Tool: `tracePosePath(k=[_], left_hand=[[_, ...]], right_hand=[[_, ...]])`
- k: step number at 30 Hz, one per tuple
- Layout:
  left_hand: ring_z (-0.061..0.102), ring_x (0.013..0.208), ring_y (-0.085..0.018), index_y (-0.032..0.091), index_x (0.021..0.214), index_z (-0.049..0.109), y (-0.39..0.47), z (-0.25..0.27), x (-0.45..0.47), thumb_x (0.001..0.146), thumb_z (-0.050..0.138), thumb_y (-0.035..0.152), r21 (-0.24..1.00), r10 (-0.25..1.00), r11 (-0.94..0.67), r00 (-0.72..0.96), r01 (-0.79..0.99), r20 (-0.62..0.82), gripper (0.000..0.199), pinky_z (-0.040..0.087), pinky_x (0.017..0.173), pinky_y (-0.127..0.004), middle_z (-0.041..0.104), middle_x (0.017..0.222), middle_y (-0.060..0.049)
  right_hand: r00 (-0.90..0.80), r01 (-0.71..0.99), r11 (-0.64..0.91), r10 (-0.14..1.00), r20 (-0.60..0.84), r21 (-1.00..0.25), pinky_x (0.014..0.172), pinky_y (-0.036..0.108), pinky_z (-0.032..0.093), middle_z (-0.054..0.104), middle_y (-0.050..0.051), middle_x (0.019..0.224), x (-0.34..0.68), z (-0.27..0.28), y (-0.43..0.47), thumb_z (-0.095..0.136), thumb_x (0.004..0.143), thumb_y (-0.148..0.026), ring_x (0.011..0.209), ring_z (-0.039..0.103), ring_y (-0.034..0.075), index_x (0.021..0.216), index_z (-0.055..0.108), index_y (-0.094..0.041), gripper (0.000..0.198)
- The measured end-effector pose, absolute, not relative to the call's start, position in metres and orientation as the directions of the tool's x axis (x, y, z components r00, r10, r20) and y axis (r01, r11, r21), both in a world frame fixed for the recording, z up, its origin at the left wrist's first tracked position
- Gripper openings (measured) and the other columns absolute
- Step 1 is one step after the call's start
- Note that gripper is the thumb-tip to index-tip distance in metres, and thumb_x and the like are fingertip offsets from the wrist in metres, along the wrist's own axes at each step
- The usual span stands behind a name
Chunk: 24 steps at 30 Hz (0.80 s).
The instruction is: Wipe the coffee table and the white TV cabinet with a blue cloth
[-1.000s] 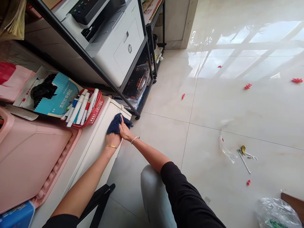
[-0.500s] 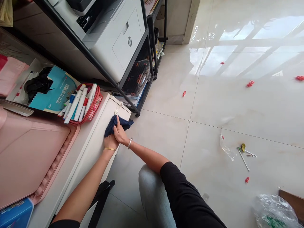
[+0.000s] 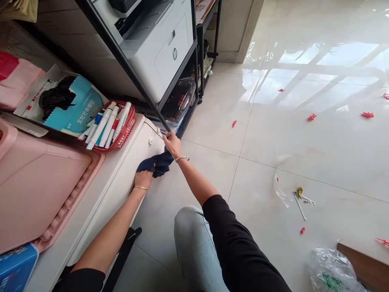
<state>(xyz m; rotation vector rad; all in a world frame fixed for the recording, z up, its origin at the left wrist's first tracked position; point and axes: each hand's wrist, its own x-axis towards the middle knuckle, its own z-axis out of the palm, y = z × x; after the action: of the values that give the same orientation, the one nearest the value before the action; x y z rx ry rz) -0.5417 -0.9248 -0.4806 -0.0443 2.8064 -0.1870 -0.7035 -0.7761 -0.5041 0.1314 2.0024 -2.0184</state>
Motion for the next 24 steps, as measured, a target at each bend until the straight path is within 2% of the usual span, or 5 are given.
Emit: tracePosePath(k=[5,13,19,21,24], left_hand=[[0.075,0.103,-0.032,0.010,0.141,0.064,-0.928,-0.480,-0.542,0.099,0.043,0.010,-0.146,-0.006,0.988,-0.936,0.049,-0.351,0.047,0.052,0.102,-0.045,0.077,0.108,-0.023],[0.075,0.102,-0.035,0.011,0.145,0.061,-0.931,-0.487,-0.541,0.099,0.044,0.012,-0.157,0.003,0.986,-0.932,0.064,-0.362,0.049,0.052,0.100,-0.049,0.076,0.111,-0.024],[0.071,0.115,-0.035,0.010,0.144,0.061,-0.931,-0.487,-0.542,0.099,0.046,0.015,-0.138,0.024,0.987,-0.937,0.077,-0.349,0.048,0.047,0.109,-0.050,0.075,0.118,-0.025],[0.070,0.116,-0.034,0.011,0.144,0.061,-0.931,-0.487,-0.542,0.099,0.047,0.014,-0.131,0.028,0.988,-0.938,0.078,-0.346,0.048,0.046,0.111,-0.050,0.074,0.119,-0.024],[0.069,0.119,-0.033,0.011,0.144,0.060,-0.932,-0.486,-0.542,0.097,0.050,0.013,-0.115,0.031,0.991,-0.940,0.075,-0.339,0.048,0.045,0.113,-0.050,0.073,0.123,-0.023]], right_hand=[[-0.939,0.341,-0.322,-0.155,-0.307,-0.883,0.073,0.025,0.056,0.057,-0.004,0.083,-0.728,-0.495,-0.812,0.080,0.075,-0.046,0.080,0.058,0.011,0.086,0.053,-0.024,0.037],[-0.925,0.368,-0.412,-0.257,-0.282,-0.834,0.075,0.022,0.049,0.053,-0.007,0.070,-0.732,-0.494,-0.805,0.080,0.078,-0.043,0.074,0.054,0.009,0.070,0.050,-0.022,0.037],[-0.787,0.608,-0.620,-0.390,-0.478,-0.496,0.076,0.024,0.054,0.066,-0.002,0.076,-0.743,-0.484,-0.789,0.067,0.093,-0.029,0.077,0.063,0.011,0.078,0.054,-0.023,0.021],[-0.781,0.610,-0.623,-0.371,-0.502,-0.489,0.076,0.023,0.055,0.065,-0.002,0.073,-0.745,-0.483,-0.781,0.064,0.094,-0.025,0.074,0.062,0.010,0.079,0.053,-0.023,0.020],[-0.777,0.622,-0.584,-0.378,-0.503,-0.522,0.078,0.024,0.058,0.069,-0.001,0.082,-0.741,-0.486,-0.769,0.061,0.094,-0.023,0.073,0.062,0.009,0.086,0.057,-0.023,0.009]])
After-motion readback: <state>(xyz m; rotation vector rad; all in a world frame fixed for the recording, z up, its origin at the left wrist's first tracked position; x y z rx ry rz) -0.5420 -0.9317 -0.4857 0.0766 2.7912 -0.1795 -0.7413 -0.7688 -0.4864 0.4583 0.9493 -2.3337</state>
